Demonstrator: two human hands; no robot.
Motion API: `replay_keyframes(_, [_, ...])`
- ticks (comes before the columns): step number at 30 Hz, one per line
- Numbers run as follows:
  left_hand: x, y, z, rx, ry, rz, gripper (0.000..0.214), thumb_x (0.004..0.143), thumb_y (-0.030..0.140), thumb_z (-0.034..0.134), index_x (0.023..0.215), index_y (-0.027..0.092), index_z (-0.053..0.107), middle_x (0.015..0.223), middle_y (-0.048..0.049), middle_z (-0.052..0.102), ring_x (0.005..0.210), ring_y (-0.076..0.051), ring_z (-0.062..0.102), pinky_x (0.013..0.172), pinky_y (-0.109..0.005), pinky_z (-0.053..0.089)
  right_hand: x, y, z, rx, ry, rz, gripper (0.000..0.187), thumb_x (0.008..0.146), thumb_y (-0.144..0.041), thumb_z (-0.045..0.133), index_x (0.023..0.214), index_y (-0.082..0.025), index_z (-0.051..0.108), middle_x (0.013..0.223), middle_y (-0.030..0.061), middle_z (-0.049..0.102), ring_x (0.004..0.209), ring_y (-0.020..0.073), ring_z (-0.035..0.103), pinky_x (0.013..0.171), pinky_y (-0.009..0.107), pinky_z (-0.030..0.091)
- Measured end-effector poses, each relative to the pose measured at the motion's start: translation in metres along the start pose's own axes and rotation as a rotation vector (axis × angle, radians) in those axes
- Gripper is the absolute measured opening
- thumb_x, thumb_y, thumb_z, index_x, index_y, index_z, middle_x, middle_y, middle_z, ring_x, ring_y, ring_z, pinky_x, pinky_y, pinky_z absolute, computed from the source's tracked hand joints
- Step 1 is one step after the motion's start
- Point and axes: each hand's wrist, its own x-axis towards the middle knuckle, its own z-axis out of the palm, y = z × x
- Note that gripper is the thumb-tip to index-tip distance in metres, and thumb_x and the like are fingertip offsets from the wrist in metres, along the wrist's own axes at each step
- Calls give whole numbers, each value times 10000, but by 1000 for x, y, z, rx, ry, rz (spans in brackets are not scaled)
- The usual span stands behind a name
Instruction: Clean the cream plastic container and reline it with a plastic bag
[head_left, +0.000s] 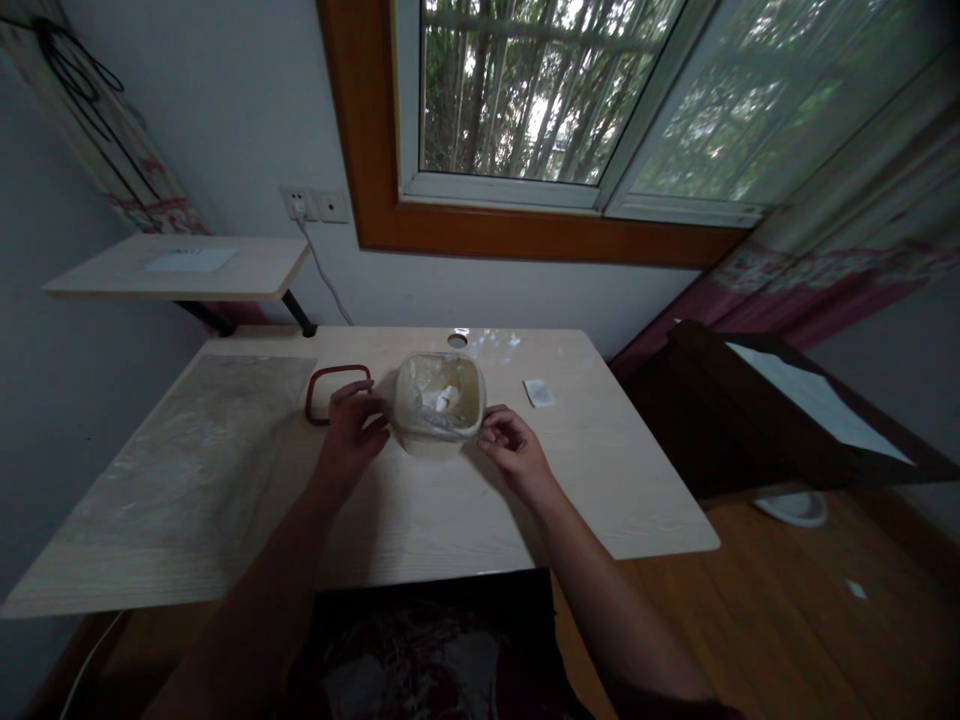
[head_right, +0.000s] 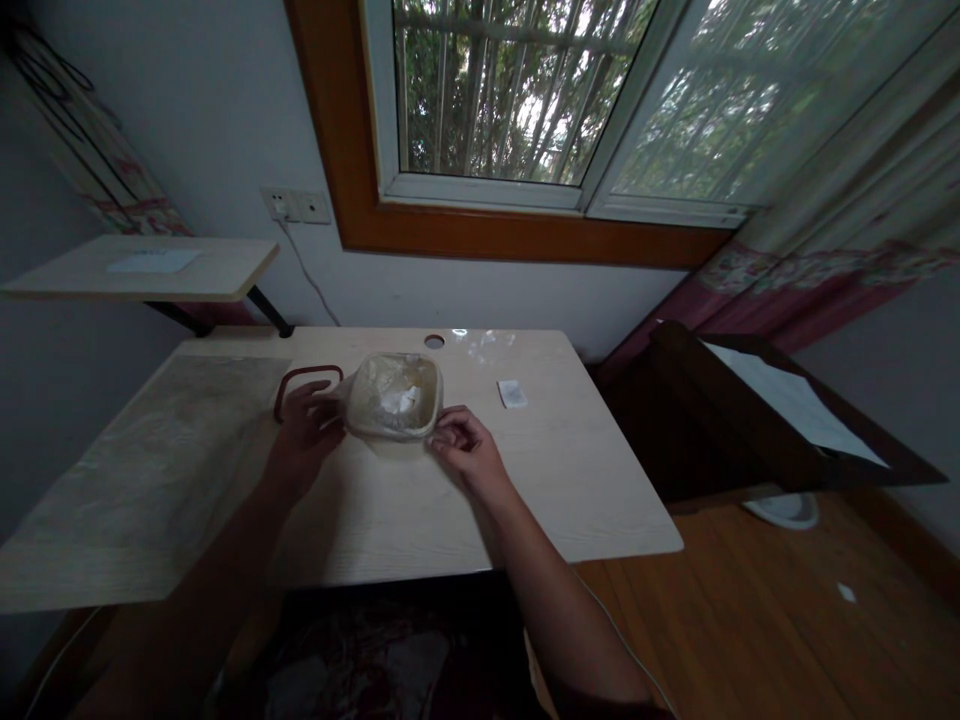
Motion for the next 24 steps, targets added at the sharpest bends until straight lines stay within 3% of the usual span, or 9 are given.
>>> replay_keyframes(2, [1, 1, -3, 130, -38, 45, 557, 683, 141, 798, 1184, 307, 618, 1425, -50, 382, 1044, -162, 602, 917, -353, 566, 0, 0, 0, -146, -16, -82, 218, 728, -239, 819, 903, -281, 696, 1017, 21, 581, 908, 172, 561, 836, 340, 470])
replay_keyframes(4, [4, 4, -4, 238, -71, 73, 509, 719, 147, 772, 1183, 285, 614, 1351, -70, 445, 1067, -184, 598, 926, -366, 561, -1, -1, 2, -304, -25, -163, 182, 755, -246, 803, 902, -293, 707, 1017, 37, 582, 1005, 210, 565, 921, 395, 462])
replay_keyframes(10, [9, 10, 0, 629, -90, 241, 99, 764, 141, 697, 813, 217, 656, 1043, -77, 600, 1021, -232, 579, 959, -407, 497, -7, -3, 5, -647, 10, -277, 107, 809, -253, 746, 896, -313, 729, 993, 57, 596, 989, 248, 573, 893, 453, 485])
replay_keyframes(18, [0, -17, -21, 834, -261, 324, 103, 805, 131, 639, 806, 226, 678, 996, -100, 657, 968, -258, 565, 917, -418, 458, -9, 4, -9, -918, -169, -418, 186, 870, -239, 700, 1028, -331, 735, 1019, 75, 651, 982, 263, 562, 886, 484, 464])
replay_keyframes(24, [2, -30, -29, 1016, -403, 346, 170, 825, 102, 586, 865, 221, 701, 1038, -137, 656, 1011, -292, 551, 908, -452, 467, -8, 13, -27, -1109, -294, -405, 195, 908, -264, 648, 1076, -309, 737, 1054, 96, 665, 986, 275, 536, 877, 490, 452])
